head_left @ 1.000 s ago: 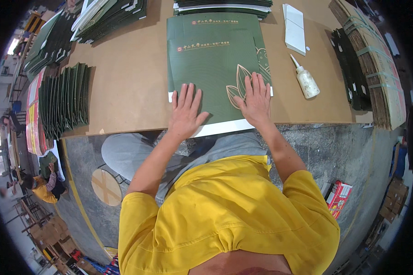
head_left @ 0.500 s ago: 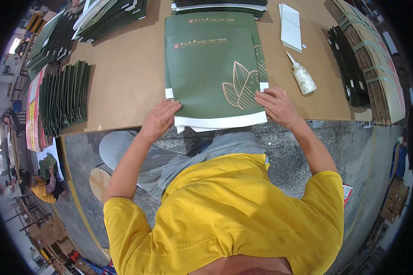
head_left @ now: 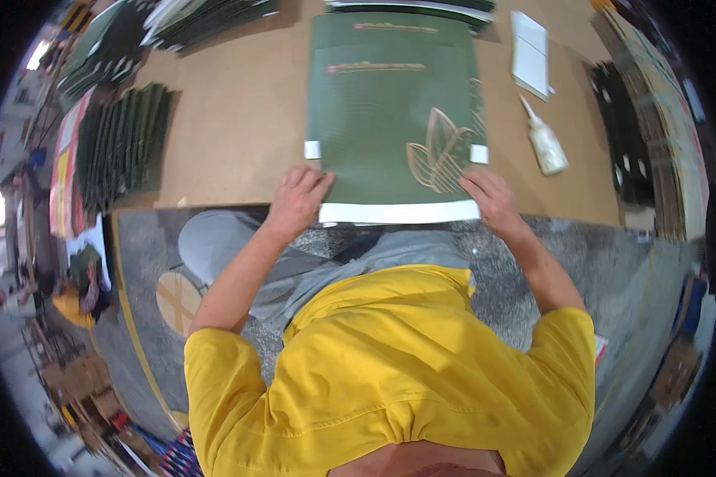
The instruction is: Manually folding and gluing the bottoms of paper shopping bags in an industrial setting.
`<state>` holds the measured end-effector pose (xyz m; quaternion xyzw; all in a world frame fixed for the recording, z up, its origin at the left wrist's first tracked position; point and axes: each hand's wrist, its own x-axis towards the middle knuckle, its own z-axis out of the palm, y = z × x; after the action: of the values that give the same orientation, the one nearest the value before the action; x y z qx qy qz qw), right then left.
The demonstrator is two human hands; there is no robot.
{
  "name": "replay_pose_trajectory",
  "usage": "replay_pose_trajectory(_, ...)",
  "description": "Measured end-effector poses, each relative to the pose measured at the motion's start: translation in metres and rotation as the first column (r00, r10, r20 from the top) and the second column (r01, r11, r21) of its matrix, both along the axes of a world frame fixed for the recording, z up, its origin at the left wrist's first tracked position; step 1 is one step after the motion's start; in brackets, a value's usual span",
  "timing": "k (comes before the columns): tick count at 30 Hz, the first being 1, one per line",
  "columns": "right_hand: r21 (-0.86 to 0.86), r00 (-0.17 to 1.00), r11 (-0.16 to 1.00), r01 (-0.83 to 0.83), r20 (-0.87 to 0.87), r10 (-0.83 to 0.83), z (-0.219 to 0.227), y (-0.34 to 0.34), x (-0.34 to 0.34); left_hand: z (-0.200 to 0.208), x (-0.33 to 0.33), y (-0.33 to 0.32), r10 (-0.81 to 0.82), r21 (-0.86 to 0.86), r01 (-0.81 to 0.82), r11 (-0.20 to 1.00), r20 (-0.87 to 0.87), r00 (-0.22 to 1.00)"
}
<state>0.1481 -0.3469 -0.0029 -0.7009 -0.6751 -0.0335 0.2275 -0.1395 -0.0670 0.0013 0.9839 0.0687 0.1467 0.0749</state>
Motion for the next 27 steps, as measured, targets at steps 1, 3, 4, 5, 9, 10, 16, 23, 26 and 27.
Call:
replay_pose_trajectory(1, -0.043, 0.996, 0.999, -0.008, -0.086, 0.005, -0.006, 0.007, 0.000, -0.001, -0.006, -0.001, -0.003, -0.038, 0.004, 0.999, 0.020, 1.000)
replay_pose_trajectory(3, -0.126, 0.999, 0.992, 0.031, 0.023, -0.028, -0.006, -0.007, 0.002, -0.008, 0.002, -0.001, -0.060, -0.080, 0.074, 0.994, 0.156, 0.986)
replay_pose_trajectory(4, -0.067, 0.998, 0.997, 0.037, 0.052, -0.034, -0.003, -0.010, 0.002, -0.019, 0.010, -0.001, -0.107, -0.047, 0.121, 0.992, 0.232, 0.967)
replay_pose_trajectory(5, -0.020, 0.996, 0.999, 0.042, 0.081, -0.040, -0.019, -0.021, 0.010, -0.022, 0.019, -0.004, -0.109, -0.050, 0.121, 0.991, 0.199, 0.974)
replay_pose_trajectory(9, 0.025, 0.997, 1.000, -0.009, 0.078, 0.007, -0.041, -0.031, 0.019, -0.037, 0.019, -0.015, 0.002, -0.186, 0.044, 0.982, 0.241, 0.971)
replay_pose_trajectory(10, -0.008, 0.999, 1.000, 0.005, 0.053, -0.005, -0.042, -0.029, 0.017, -0.039, 0.013, -0.016, 0.023, -0.199, 0.037, 0.979, 0.291, 0.956)
replay_pose_trajectory(16, -0.035, 0.992, 0.995, -0.094, 0.084, 0.097, -0.036, -0.029, 0.030, -0.047, 0.015, -0.022, 0.080, -0.202, -0.004, 0.979, 0.371, 0.925)
replay_pose_trajectory(23, -0.051, 0.996, 0.999, -0.016, 0.086, 0.020, -0.043, -0.026, 0.034, -0.047, 0.018, -0.018, 0.077, -0.198, 0.009, 0.980, 0.419, 0.905)
replay_pose_trajectory(26, 0.032, 0.993, 0.999, -0.029, 0.114, 0.025, -0.037, -0.019, 0.026, -0.052, 0.019, -0.017, 0.083, -0.220, 0.006, 0.975, 0.394, 0.915)
replay_pose_trajectory(27, 0.033, 0.993, 0.999, -0.024, 0.117, 0.020, -0.035, -0.018, 0.023, -0.051, 0.019, -0.017, 0.092, -0.235, 0.000, 0.972, 0.382, 0.920)
